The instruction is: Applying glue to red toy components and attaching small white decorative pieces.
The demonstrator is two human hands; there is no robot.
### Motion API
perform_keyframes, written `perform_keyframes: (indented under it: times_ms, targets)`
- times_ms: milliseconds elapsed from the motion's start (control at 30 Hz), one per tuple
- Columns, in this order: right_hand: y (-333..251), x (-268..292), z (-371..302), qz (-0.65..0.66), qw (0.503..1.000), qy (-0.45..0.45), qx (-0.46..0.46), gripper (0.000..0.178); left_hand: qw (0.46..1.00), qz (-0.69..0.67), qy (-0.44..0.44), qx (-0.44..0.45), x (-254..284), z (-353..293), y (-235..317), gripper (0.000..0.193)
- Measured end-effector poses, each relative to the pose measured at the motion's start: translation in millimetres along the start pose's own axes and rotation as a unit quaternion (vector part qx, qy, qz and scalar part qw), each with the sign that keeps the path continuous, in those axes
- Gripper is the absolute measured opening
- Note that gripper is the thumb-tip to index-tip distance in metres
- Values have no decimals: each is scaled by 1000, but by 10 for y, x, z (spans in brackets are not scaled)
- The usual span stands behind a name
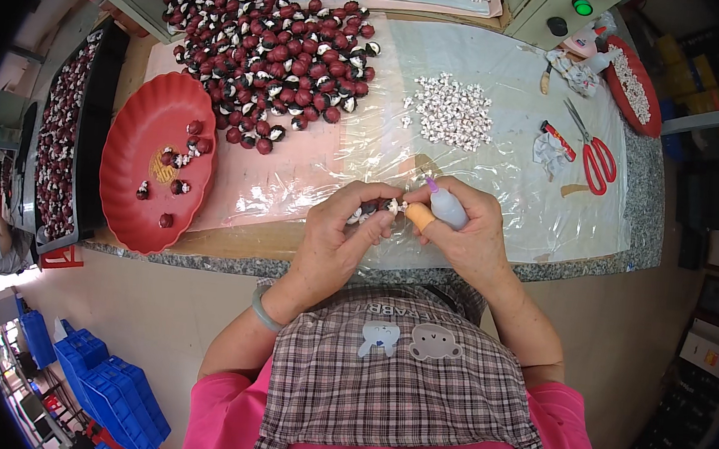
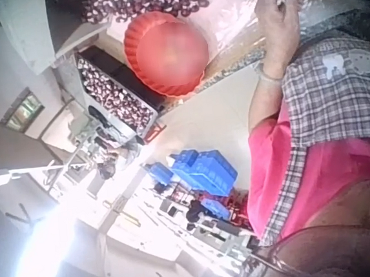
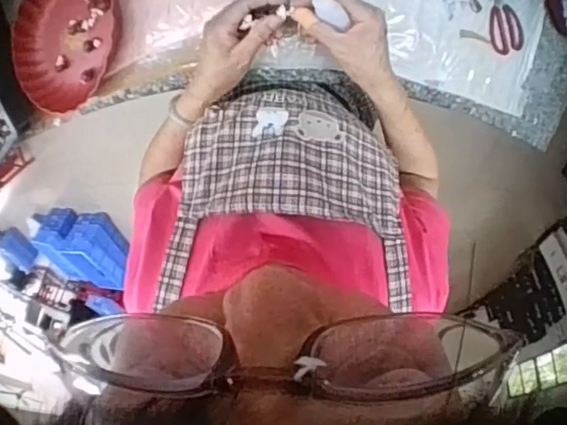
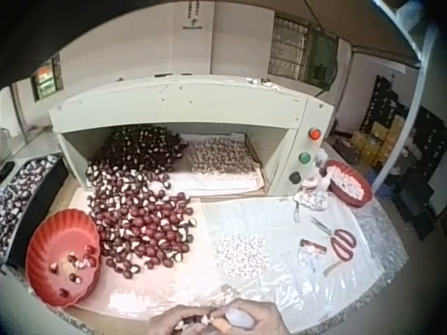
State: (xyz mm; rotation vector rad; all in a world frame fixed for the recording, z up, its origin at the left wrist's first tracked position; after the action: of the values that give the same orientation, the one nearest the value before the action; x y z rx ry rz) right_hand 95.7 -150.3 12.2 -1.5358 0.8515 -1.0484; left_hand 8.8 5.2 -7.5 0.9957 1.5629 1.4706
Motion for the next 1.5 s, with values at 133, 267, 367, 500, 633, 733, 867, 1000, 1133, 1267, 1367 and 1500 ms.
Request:
perform_keyframes:
  times_ms: [133,267,367,500,633,733,867,1000,1133,1267,1367,1500]
  targets:
    - [89,-9,-14,7,999,10,39,12,1000,14,2,-6,-12,-10,0,23]
    - [63,-30,-63,10,1000,2,-7,12,1000,-14,14,9,-35,-23,-30,23]
    - [158,-59,-96,-12,995,30,92,12,999,-34,17,27,-29,-45,-50,23]
    - [158,-51,-144,8,995,59,86,13,1000,7,13,-15,-31,-40,5,23]
    - [209,-82,-215,-6,994,75,78,11,988,93,11,-123,-36,-45,24,23]
    - [225,-115,-270,30,995,82,51,10,982,116,13,-146,-51,-56,5,22]
    - [214,-176,-296,70,993,84,48,9,978,123,24,-168,-42,-71,-2,22]
    - [269,-212,-281,86,993,83,22,8,981,108,27,-157,-19,-70,-7,22]
    - [215,-243,-213,100,995,22,20,8,986,105,16,-126,142,-27,42,22]
    - [72,-199,-122,138,990,-7,-14,10,919,254,119,-278,600,64,301,19]
    - [129,-64,-76,118,993,20,-16,10,831,387,237,-323,1147,182,524,22]
    - [173,-26,-76,96,995,14,-23,10,727,547,265,-319,1484,270,509,25]
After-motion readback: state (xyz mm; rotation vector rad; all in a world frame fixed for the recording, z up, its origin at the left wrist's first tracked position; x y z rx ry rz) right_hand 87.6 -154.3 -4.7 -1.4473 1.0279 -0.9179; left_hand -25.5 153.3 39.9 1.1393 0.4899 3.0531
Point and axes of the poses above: each hand's wrist, its own z-axis towards the middle knuckle, its own x-axis out of the back of the hand, y = z × x, the point moved 1 cm from there along z, towards the middle knuckle, and after that the axes turned 14 degrees about y, right-handed, at the moved point
